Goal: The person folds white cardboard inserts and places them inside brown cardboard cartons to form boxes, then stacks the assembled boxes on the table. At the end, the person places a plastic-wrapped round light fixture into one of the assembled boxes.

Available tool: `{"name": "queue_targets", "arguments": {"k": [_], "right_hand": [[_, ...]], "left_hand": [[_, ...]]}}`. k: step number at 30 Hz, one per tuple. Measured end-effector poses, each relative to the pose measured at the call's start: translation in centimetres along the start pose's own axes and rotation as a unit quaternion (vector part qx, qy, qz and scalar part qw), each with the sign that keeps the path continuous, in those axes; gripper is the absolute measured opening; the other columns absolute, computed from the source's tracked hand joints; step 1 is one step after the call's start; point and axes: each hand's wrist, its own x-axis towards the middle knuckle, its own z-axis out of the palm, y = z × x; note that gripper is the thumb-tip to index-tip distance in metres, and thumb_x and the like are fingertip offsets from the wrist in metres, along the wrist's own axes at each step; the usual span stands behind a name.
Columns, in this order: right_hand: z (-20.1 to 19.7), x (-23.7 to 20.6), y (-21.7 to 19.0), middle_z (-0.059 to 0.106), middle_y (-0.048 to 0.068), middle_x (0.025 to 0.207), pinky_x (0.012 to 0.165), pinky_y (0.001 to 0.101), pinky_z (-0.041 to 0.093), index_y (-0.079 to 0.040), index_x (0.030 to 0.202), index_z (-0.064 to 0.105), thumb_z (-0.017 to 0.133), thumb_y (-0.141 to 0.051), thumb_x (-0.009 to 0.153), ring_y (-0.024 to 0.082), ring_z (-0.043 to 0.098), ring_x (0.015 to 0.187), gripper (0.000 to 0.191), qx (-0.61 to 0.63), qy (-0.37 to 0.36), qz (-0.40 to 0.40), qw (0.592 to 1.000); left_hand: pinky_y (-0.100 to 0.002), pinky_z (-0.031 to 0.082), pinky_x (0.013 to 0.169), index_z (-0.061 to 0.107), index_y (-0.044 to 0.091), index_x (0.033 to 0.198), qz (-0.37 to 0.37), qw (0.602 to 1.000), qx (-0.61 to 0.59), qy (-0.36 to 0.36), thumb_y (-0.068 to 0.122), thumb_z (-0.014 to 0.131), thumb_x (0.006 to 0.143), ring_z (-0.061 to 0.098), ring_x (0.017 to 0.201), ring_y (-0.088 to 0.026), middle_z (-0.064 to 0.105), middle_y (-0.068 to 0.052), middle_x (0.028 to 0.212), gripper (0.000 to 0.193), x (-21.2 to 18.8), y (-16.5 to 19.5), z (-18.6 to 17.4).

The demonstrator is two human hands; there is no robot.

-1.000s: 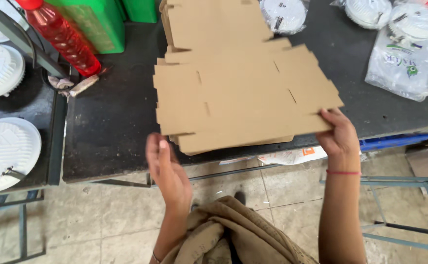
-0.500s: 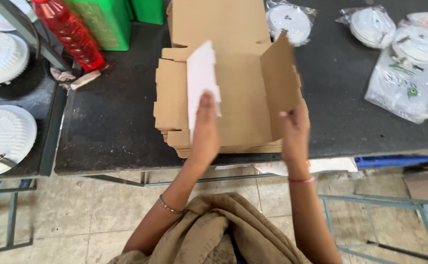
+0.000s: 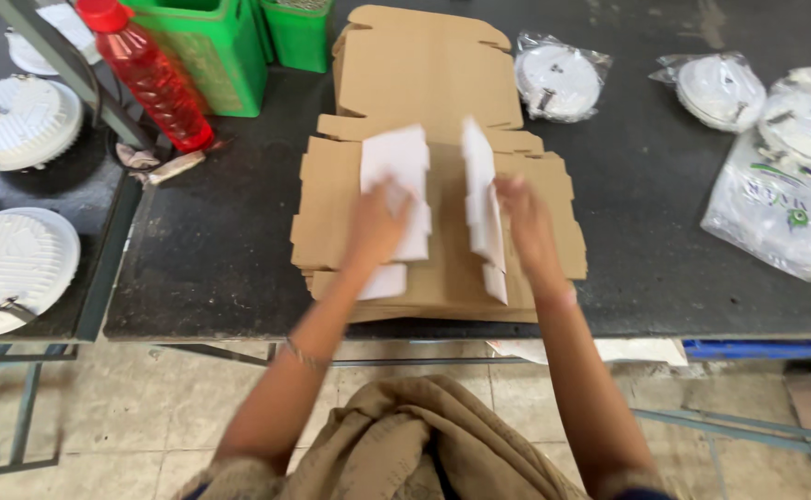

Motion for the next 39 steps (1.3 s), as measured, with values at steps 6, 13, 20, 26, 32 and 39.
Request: {"name": "queue_targets", "arguments": {"k": [6,13,20,26,32,39], "right_hand": [[-1.0,9.3,0.5,0.063,0.008,0.102,0.081,0.0396,0.055,-0.005,0.107,0.063,0.065,-0.026,0.096,0.025,0.065,0.091,0.023,0.352,0.092,0.259,0.895],[-0.5,8.9,1.1,0.06,0.013,0.12,0.077,0.0377,0.051,-0.002,0.122,0.059,0.075,-0.01,0.091,0.023,0.059,0.098,0.036,0.174,0.047,0.121,0.976],[3.0,9.0,1.7,0.057,0.019,0.127,0.088,0.0551,0.042,-0.006,0.135,0.062,0.062,-0.019,0.094,0.043,0.051,0.108,0.043,-0.453,0.01,-0.129,0.882],[3.5,8.5,-0.3,0.064,0.013,0.127,0.101,0.048,0.047,-0.009,0.127,0.068,0.052,-0.034,0.108,0.04,0.057,0.114,0.035,-0.437,-0.031,-0.208,0.875],[2.2,11.1,-2.8,0.07,0.026,0.102,0.086,0.0528,0.045,-0.001,0.123,0.061,0.039,-0.053,0.109,0.045,0.063,0.095,0.058,-0.305,-0.006,0.005,0.952],[-1.0,11.8,-3.3,0.08,0.022,0.105,0.081,0.0415,0.059,0.003,0.089,0.055,0.037,-0.066,0.102,0.029,0.07,0.09,0.073,0.286,-0.052,0.164,0.943]], "left_hand": [[-0.048,0.045,0.107,0.05,0.005,0.142,-0.268,0.93,-0.235,0.091,0.053,0.057,0.098,0.056,0.131,-0.036,0.058,-0.017,0.142,0.066,9.1,-0.6,-2.2],[-0.049,0.047,0.107,0.04,0.003,0.15,-0.159,0.963,-0.187,0.112,0.027,0.064,0.092,0.056,0.125,-0.039,0.055,-0.019,0.144,0.068,9.5,-0.7,-0.6],[-0.047,0.041,0.099,0.052,0.006,0.141,0.081,0.971,0.226,0.003,0.023,0.058,0.096,0.047,0.116,-0.037,0.051,-0.006,0.149,0.049,8.3,-1.2,1.5],[-0.045,0.044,0.104,0.068,0.011,0.122,0.173,0.948,0.265,0.018,0.031,0.059,0.1,0.055,0.118,-0.033,0.067,-0.013,0.131,0.03,8.8,-0.4,2.0],[-0.049,0.048,0.09,0.065,0.005,0.118,-0.07,0.997,0.037,-0.024,0.037,0.05,0.103,0.062,0.102,-0.036,0.07,-0.017,0.114,0.038,12.2,0.1,-0.6],[-0.039,0.052,0.086,0.067,0.008,0.115,-0.258,0.854,-0.441,-0.098,0.051,0.043,0.101,0.063,0.095,-0.024,0.066,-0.01,0.118,0.051,14.5,-2.1,-4.6]]}}
